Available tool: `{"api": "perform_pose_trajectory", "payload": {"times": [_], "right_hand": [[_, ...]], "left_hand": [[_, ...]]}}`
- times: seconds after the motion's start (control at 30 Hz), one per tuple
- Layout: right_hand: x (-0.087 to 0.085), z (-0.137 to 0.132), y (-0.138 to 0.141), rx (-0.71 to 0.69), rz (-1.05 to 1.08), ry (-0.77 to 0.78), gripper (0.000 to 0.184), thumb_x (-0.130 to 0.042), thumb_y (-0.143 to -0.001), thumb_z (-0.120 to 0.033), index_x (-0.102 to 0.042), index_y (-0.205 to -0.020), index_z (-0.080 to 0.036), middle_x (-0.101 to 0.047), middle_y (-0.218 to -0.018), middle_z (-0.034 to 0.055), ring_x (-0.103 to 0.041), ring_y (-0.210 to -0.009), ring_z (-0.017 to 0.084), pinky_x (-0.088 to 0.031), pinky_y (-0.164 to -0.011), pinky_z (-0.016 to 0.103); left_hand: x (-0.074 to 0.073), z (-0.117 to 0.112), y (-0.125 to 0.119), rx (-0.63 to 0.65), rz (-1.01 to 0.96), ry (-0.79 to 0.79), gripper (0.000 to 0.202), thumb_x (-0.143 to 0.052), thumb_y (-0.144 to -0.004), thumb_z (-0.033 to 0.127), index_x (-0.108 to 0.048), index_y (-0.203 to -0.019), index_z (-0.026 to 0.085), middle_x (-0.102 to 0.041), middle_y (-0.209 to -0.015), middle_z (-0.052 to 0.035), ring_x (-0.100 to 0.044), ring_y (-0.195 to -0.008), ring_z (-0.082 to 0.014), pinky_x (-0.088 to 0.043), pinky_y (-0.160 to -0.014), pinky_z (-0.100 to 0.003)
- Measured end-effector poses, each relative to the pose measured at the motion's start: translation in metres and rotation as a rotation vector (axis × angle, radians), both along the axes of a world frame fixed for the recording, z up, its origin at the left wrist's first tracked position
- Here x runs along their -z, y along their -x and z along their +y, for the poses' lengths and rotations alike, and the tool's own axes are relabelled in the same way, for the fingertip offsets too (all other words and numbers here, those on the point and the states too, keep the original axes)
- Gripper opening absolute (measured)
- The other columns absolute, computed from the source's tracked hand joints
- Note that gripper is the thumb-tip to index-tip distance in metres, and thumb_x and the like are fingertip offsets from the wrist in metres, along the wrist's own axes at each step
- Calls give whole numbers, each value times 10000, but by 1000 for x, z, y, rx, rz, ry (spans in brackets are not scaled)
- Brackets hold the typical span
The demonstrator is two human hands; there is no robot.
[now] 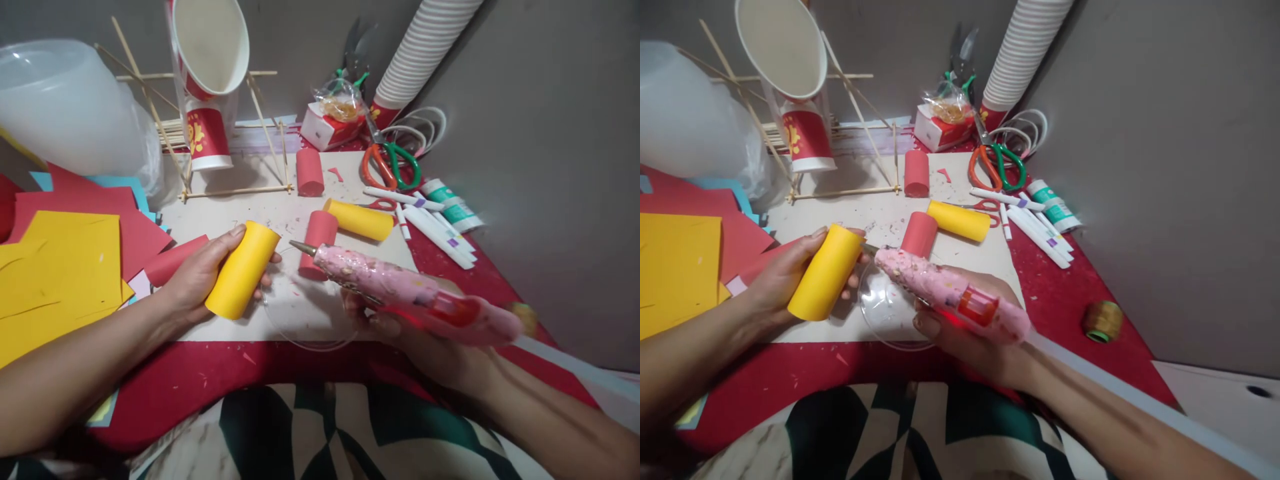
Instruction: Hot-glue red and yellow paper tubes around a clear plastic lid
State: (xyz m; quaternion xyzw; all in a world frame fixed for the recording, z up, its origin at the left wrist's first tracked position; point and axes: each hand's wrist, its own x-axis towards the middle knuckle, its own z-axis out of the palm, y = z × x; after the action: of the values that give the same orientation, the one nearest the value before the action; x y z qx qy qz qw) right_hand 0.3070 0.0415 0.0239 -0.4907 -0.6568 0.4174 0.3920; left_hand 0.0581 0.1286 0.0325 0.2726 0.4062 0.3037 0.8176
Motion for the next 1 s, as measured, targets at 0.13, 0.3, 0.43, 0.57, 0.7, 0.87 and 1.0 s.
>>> {"api": "perform_pose_trajectory", "payload": {"times": [0.13,0.3,0.43,0.57,0.7,0.87,1.0], "right_hand": [[-1,1,-6,-163,-97,-38,508,-636,-991,-388,-614,-1496,-336,-722,-1390,39,-713,-1232,277,-593,-1079,436],[7,3,-8,-144,-156,-230,478,-654,-974,-344,-666,-1447,-277,-738,-1369,69,-701,-1269,290,-625,-991,328],[8,4,-3,-146,-195,-237,416,-657,-966,-304,-712,-1375,-254,-741,-1365,72,-719,-1239,298,-638,-984,350],[3,6,-1,-125,-211,-232,385,-647,-967,-324,-738,-1332,-243,-783,-1270,81,-747,-1182,313,-663,-940,379],[6,6,0,-99,-197,-196,387,-648,-964,-379,-733,-1339,-334,-804,-1202,38,-757,-1154,334,-679,-905,429],[12,7,-2,-118,-178,-143,470,-653,-972,-407,-659,-1442,-380,-738,-1365,12,-688,-1283,339,-649,-1010,466],[12,6,-3,-133,-147,-77,515,-667,-972,-410,-614,-1484,-393,-665,-1474,-16,-641,-1352,314,-599,-1096,463]], "left_hand": [[-1,-3,-3,25,14,4,298,-540,-1024,376,-694,-1079,127,-739,-805,-82,-713,-615,-177,-618,-541,-264],[0,-7,-5,44,6,-25,317,-467,-1051,351,-682,-1107,124,-735,-771,-86,-717,-627,-188,-627,-566,-284],[1,-8,-5,61,42,-56,303,-468,-1048,339,-669,-1123,124,-726,-746,-84,-718,-639,-186,-622,-567,-272],[0,-10,-6,58,59,-75,267,-533,-1016,336,-666,-1119,129,-722,-753,-71,-718,-643,-184,-624,-570,-272],[-1,-10,-7,56,57,-65,263,-530,-1017,326,-670,-1113,125,-715,-751,-68,-716,-636,-183,-621,-562,-274],[0,-9,-8,55,39,-39,279,-477,-1043,323,-674,-1092,132,-724,-764,-72,-711,-620,-185,-606,-533,-273],[1,-9,-8,29,46,-27,274,-480,-1045,311,-689,-1062,135,-747,-792,-71,-720,-618,-175,-604,-558,-259]]}}
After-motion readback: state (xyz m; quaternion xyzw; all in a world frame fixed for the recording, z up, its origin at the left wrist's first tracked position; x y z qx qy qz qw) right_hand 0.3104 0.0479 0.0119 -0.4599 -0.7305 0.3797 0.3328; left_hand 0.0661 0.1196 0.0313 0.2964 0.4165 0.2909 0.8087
